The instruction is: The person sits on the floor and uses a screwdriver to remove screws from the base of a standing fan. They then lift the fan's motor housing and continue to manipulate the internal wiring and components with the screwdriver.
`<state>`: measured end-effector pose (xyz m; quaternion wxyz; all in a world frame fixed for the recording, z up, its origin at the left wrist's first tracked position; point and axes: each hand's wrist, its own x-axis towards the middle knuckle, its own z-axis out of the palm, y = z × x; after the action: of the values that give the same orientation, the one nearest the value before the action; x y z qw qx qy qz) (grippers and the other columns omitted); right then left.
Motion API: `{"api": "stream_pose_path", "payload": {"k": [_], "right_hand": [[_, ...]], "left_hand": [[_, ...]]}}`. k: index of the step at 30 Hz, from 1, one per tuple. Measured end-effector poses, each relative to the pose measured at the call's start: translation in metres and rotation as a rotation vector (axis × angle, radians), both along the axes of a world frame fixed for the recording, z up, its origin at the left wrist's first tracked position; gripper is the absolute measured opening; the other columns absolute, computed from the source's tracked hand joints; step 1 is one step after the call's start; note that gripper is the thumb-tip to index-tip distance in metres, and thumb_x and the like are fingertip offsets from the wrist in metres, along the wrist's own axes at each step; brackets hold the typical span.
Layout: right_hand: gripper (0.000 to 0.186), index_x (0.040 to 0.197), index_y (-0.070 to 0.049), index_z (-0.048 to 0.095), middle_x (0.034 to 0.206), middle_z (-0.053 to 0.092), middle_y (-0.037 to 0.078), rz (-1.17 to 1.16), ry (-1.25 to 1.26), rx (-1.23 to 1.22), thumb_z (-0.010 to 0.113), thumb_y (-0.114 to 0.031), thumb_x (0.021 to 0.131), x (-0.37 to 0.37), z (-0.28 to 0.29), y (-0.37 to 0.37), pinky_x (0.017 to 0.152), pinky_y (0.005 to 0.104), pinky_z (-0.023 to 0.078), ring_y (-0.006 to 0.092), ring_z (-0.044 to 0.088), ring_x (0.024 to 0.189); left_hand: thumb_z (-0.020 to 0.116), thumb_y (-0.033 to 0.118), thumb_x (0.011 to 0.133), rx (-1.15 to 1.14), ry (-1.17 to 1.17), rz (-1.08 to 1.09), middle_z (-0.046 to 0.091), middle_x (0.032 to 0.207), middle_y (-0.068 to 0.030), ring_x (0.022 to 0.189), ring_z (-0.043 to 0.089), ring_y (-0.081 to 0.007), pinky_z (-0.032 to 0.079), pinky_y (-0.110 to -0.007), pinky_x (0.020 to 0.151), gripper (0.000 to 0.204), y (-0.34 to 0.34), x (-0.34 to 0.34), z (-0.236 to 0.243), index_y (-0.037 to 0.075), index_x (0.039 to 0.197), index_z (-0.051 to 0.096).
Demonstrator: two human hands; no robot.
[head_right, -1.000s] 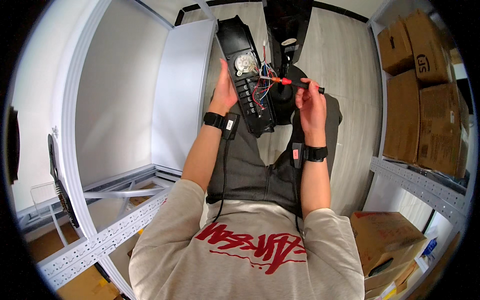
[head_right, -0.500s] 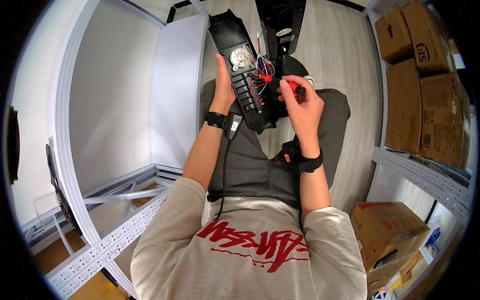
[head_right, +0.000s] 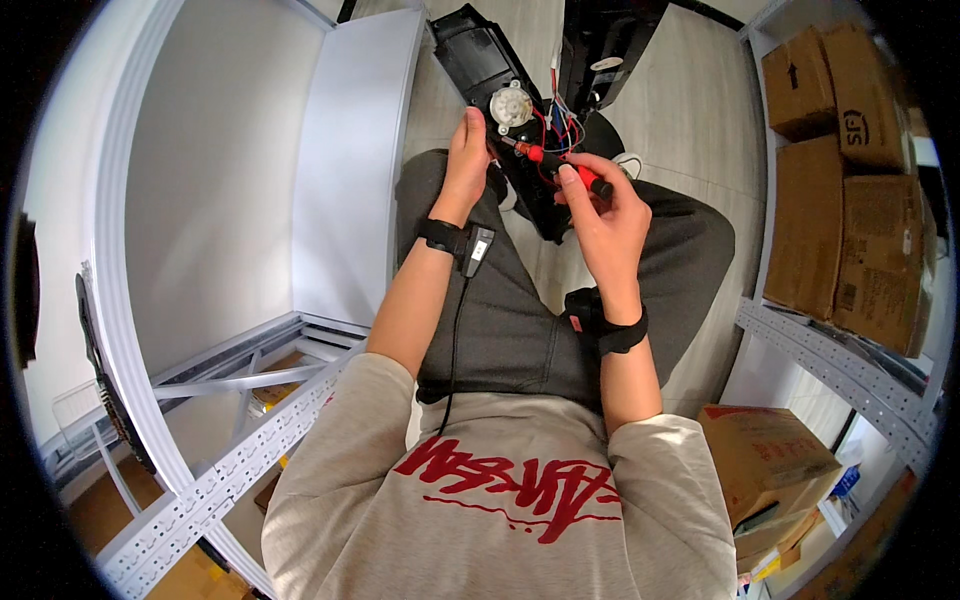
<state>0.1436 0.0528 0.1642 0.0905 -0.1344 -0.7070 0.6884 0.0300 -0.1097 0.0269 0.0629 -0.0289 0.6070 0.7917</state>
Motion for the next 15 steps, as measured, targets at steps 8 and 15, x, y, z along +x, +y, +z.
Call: {"api": "stream_pose_path", "payload": {"k": [8,15], "right_hand": [[0.023,0.108,-0.003,0.065,0.087,0.071,0.008,-0.015,0.006,0.065,0.062,-0.019,0.093,0.0,0.006,-0.002,0.055,0.0198,0.048,0.0098,0.067,0.074],[0.024,0.109,-0.003,0.065,0.086,0.071,0.008,-0.031,0.004,0.094,0.061,-0.021,0.094,0.003,0.004,-0.004,0.054,0.0202,0.048,0.0099,0.067,0.073]], "left_hand": [[0.042,0.042,0.102,0.038,-0.023,0.07,0.056,0.094,-0.0022,0.089,0.046,-0.0112,0.04,-0.026,0.082,0.047,0.003,0.003,0.008,-0.002,0.105,0.057],[0.04,0.043,0.102,0.083,0.024,0.084,0.055,0.098,-0.0022,0.093,0.045,-0.0109,0.038,-0.025,0.087,0.048,0.01,0.008,0.026,-0.002,0.108,0.055]]}}
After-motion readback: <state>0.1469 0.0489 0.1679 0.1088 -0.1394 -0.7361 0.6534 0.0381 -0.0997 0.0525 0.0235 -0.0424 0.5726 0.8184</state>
